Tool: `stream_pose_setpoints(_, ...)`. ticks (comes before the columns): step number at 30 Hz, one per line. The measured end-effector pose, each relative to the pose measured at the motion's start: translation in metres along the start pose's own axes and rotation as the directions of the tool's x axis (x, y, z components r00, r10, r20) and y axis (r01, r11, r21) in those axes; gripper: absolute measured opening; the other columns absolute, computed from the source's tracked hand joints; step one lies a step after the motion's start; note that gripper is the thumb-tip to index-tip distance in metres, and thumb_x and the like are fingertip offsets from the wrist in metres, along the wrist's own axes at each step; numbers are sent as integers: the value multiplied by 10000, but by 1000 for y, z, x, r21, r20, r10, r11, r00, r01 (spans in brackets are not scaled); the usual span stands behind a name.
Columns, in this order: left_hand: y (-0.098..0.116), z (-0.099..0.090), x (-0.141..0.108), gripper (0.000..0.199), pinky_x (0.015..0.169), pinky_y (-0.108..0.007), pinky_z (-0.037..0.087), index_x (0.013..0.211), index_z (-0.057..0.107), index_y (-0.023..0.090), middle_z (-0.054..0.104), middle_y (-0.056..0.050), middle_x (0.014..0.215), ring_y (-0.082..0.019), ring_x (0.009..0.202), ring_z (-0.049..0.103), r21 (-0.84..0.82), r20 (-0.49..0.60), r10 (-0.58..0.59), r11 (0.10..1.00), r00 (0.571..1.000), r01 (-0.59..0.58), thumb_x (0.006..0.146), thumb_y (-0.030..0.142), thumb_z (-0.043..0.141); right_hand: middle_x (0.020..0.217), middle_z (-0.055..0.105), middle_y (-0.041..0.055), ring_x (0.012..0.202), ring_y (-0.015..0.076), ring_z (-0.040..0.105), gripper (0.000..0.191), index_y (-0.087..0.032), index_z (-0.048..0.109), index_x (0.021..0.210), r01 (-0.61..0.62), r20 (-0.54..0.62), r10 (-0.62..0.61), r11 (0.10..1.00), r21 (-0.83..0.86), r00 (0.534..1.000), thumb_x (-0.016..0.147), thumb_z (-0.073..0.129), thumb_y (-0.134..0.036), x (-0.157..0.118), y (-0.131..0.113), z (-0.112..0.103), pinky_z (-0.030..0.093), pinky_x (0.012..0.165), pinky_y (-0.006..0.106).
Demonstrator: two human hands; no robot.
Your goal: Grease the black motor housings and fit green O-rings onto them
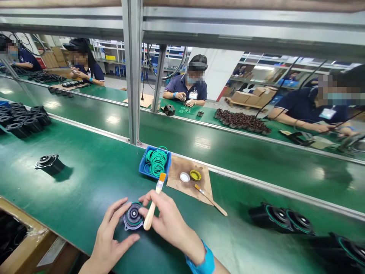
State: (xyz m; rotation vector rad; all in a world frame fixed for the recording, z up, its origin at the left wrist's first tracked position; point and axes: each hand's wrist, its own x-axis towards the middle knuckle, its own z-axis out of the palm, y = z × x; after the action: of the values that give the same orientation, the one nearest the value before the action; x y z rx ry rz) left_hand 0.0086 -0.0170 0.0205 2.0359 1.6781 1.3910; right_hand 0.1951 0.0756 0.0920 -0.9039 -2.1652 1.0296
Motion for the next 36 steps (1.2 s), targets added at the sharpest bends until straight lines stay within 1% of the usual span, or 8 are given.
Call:
stream_pose_setpoints(7,-3,-10,11,485,919,-411,602,1262,583,194,668,-144,1194,-282,1109,669,119,23,123,985,992,-125,887,492,655,1153,711,112,1025,244,664,333,-233,494,962,254,20,-254,954,-160,967,898,670,-508,-17,6,5,501,875,381)
stream_pose_setpoints(14,-3,-3,8,325,866,-330,634,1078,604,137,697,-174,1106,-254,1028,723,166,-105,251,958,962,-232,909,411,647,951,780,104,900,218,726,76,-160,606,955,473,-70,-580,723,-504,812,1001,558,-196,-30,12,17,517,841,374)
stream_pose_setpoints(20,3,6,-1,83,860,-309,647,1011,632,147,606,-125,1154,-245,1070,719,141,-184,286,954,940,-263,929,136,622,956,788,108,943,180,715,326,-116,691,1014,570,5,-677,616,-544,736,1039,368,-86,-35,12,15,524,904,320)
stream_pose_setpoints(26,10,8,-1,247,728,-185,655,791,631,170,566,-47,1084,-236,1109,707,86,-200,250,968,948,-237,856,-62,577,879,787,102,796,192,716,403,-171,672,870,631,72,-694,601,-491,717,1035,312,-99,-35,14,19,545,759,323)
stream_pose_setpoints(29,9,6,-1,208,774,-239,658,808,641,190,562,-39,1071,-236,1086,715,82,-199,243,969,949,-231,870,-6,611,868,784,86,786,195,719,297,-190,636,907,610,-1,-656,702,-368,754,1028,377,-106,-34,12,19,555,727,321)
stream_pose_setpoints(31,7,5,0,68,822,-310,654,910,648,201,554,-57,1084,-239,1041,724,49,-197,178,984,964,-172,889,140,669,917,780,66,849,189,723,163,-218,624,1002,493,-102,-512,854,-168,853,1025,469,-172,-35,9,16,568,766,309)
stream_pose_setpoints(33,5,3,2,281,831,-369,648,1088,619,196,551,-96,1130,-251,993,725,8,-184,55,998,981,-55,859,315,731,942,773,72,902,200,719,171,-236,609,1116,310,-169,-295,948,72,940,1040,475,-309,-37,5,10,573,801,320)
stream_pose_setpoints(36,2,4,5,687,834,-424,635,1352,464,179,590,-153,1205,-270,973,719,-41,-78,-104,994,992,101,794,428,776,735,741,42,686,189,682,420,-249,539,1288,93,-227,-4,920,381,974,1055,312,-515,-41,-2,1,554,641,299)
